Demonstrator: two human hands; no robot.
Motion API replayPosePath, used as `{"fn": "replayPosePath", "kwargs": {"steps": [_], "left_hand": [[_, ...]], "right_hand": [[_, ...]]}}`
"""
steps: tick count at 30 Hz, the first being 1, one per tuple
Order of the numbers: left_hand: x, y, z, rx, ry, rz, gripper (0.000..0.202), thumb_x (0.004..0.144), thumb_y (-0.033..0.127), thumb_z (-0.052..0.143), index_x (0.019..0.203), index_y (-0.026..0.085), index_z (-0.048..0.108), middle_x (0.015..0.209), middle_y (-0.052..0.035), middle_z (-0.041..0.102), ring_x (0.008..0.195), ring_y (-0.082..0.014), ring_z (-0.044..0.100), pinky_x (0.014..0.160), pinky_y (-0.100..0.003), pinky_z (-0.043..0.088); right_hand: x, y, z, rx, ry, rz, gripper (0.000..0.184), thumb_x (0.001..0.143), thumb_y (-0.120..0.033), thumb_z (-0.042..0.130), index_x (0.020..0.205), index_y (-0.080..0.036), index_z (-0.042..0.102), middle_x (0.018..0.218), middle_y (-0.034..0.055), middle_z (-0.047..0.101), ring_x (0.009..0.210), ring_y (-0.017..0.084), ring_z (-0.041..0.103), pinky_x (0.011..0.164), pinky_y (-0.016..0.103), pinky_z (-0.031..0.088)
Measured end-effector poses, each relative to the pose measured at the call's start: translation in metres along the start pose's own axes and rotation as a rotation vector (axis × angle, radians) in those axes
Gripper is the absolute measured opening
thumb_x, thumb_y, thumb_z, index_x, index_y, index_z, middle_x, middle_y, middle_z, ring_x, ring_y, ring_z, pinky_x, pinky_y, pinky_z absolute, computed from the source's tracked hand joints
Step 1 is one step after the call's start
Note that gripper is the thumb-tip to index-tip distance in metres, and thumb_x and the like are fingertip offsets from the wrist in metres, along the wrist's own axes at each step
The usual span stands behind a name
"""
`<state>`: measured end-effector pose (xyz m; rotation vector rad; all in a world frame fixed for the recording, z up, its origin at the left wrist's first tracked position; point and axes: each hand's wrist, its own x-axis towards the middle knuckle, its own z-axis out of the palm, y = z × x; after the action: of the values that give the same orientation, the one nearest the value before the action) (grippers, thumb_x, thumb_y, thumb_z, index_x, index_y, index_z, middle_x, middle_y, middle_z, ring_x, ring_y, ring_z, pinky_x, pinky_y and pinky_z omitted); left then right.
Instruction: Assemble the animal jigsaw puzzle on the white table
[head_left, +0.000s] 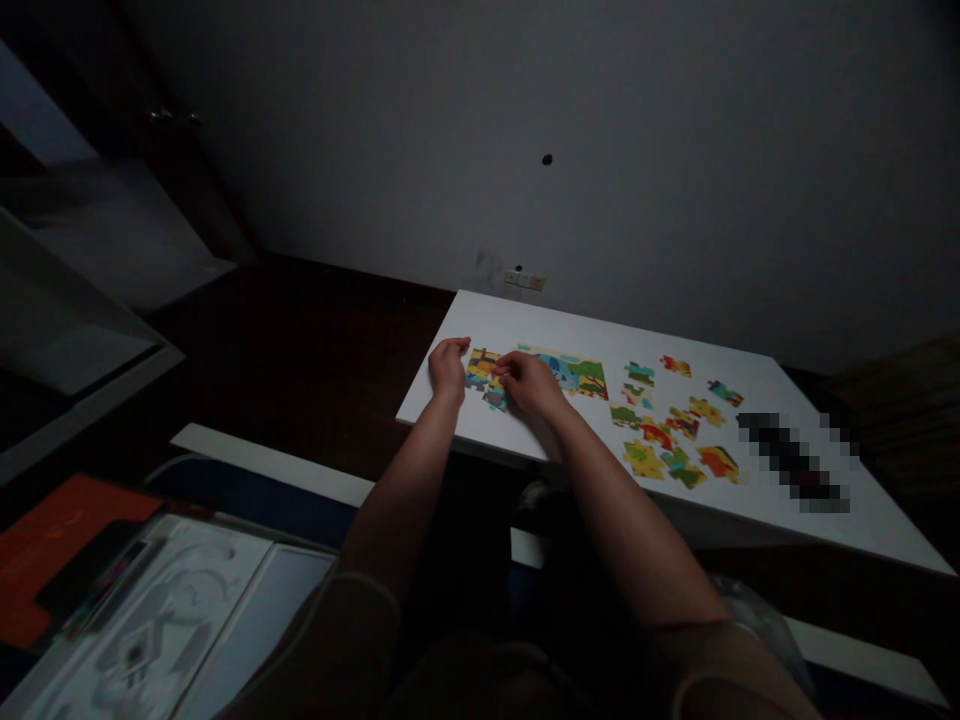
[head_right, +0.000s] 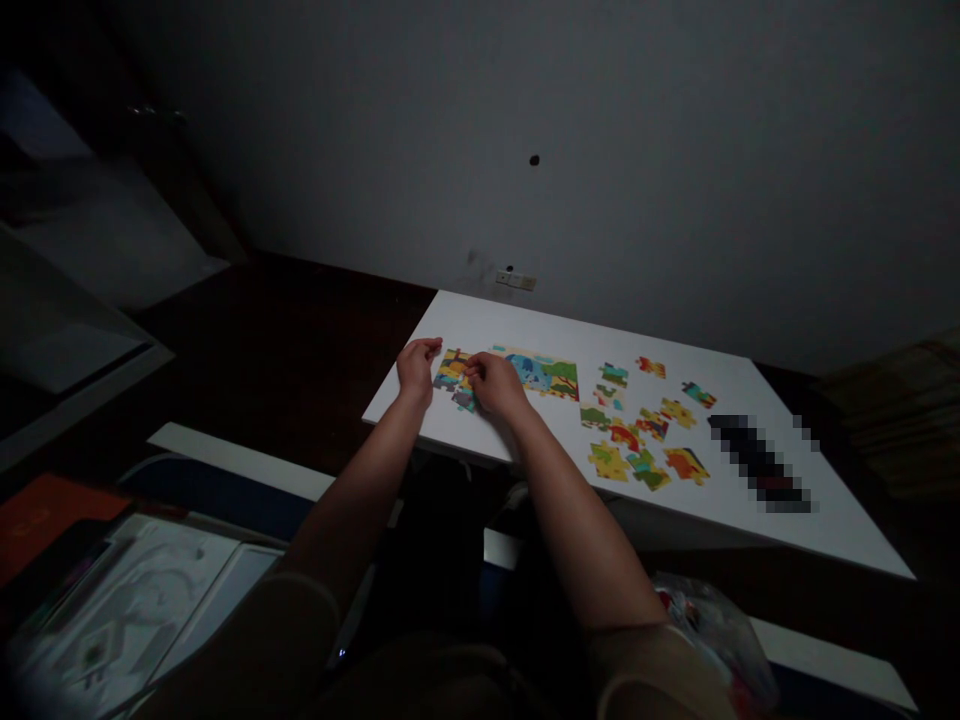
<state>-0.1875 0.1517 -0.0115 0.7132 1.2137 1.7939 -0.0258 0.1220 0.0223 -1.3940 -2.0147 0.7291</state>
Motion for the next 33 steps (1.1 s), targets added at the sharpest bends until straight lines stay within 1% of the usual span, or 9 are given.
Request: {"fn": "replayPosePath", "kwargs": {"steps": [6,11,17,21,24,27,29,31,33], "left_hand": [[-0.001,0.003,0.0,-0.001,0.001,-0.009,0.022,0.078,0.012,0.049,0.074,0.021,0.07,0.091,-0.0055,0.074,0.098,-0.0198,0.069,0.096,-0.036,0.052],[0.0,0.0,0.0,0.005,-0.002,0.007,0.022,0.076,0.013,0.05,0.074,0.02,0.07,0.09,-0.0056,0.074,0.096,-0.0195,0.069,0.095,-0.035,0.052],[0.005,-0.011,-0.001,0.036,-0.015,0.048,0.022,0.078,0.017,0.048,0.077,0.019,0.07,0.091,-0.0042,0.073,0.097,-0.0176,0.069,0.095,-0.033,0.053],[0.006,-0.012,0.0,0.109,-0.026,0.069,0.023,0.079,0.018,0.047,0.08,0.019,0.07,0.095,-0.0052,0.074,0.097,-0.0178,0.069,0.094,-0.032,0.054],[0.001,-0.006,0.002,0.204,-0.058,0.09,0.027,0.08,0.018,0.044,0.084,0.019,0.071,0.099,-0.0065,0.074,0.098,-0.0191,0.069,0.091,-0.033,0.055],[-0.012,0.003,0.001,0.33,-0.185,0.109,0.028,0.08,0.016,0.047,0.087,0.018,0.074,0.097,-0.0072,0.076,0.094,-0.0218,0.071,0.088,-0.036,0.056],[-0.025,0.01,-0.004,0.417,-0.313,0.129,0.025,0.079,0.013,0.053,0.088,0.019,0.076,0.098,-0.0076,0.077,0.098,-0.0238,0.071,0.095,-0.038,0.055],[-0.04,0.016,-0.013,0.545,-0.453,0.195,0.026,0.078,0.011,0.059,0.094,0.02,0.078,0.112,-0.0088,0.076,0.115,-0.0257,0.067,0.109,-0.039,0.046],[-0.053,0.021,-0.021,0.87,-0.631,0.389,0.037,0.084,0.011,0.056,0.115,0.02,0.074,0.135,-0.0106,0.067,0.133,-0.0267,0.056,0.118,-0.042,0.038]], "right_hand": [[0.021,0.004,-0.007,-0.09,-0.038,-0.009,0.032,0.085,-0.006,0.059,0.108,-0.023,0.071,0.104,0.0052,0.078,0.094,0.018,0.072,0.087,0.03,0.054],[0.021,0.006,-0.003,-0.196,-0.014,-0.07,0.025,0.086,-0.01,0.064,0.107,-0.021,0.072,0.104,0.0061,0.077,0.093,0.019,0.07,0.087,0.031,0.053],[-0.024,-0.001,-0.008,-0.304,0.146,-0.08,0.029,0.098,-0.022,0.048,0.112,-0.018,0.072,0.114,0.0119,0.073,0.108,0.026,0.065,0.098,0.039,0.049],[-0.065,-0.013,-0.001,-0.421,0.073,-0.182,0.033,0.098,-0.024,0.048,0.122,-0.02,0.071,0.128,0.011,0.069,0.122,0.028,0.058,0.109,0.041,0.042],[-0.08,-0.02,0.008,-0.516,0.014,-0.196,0.039,0.099,-0.03,0.052,0.134,-0.022,0.064,0.146,0.0111,0.058,0.136,0.03,0.047,0.114,0.046,0.036],[-0.084,-0.021,0.014,-0.545,0.007,-0.152,0.042,0.1,-0.033,0.052,0.14,-0.022,0.06,0.152,0.0117,0.052,0.14,0.031,0.043,0.112,0.049,0.037],[-0.083,-0.019,0.015,-0.537,0.022,-0.149,0.043,0.101,-0.034,0.051,0.142,-0.022,0.058,0.152,0.0117,0.052,0.141,0.031,0.043,0.112,0.049,0.037],[-0.083,-0.016,0.016,-0.524,0.033,-0.162,0.044,0.101,-0.034,0.051,0.143,-0.023,0.057,0.152,0.0109,0.053,0.141,0.03,0.043,0.113,0.049,0.037],[-0.082,-0.014,0.017,-0.511,0.041,-0.17,0.045,0.1,-0.034,0.051,0.144,-0.024,0.057,0.151,0.0093,0.053,0.14,0.031,0.043,0.113,0.049,0.037]]}}
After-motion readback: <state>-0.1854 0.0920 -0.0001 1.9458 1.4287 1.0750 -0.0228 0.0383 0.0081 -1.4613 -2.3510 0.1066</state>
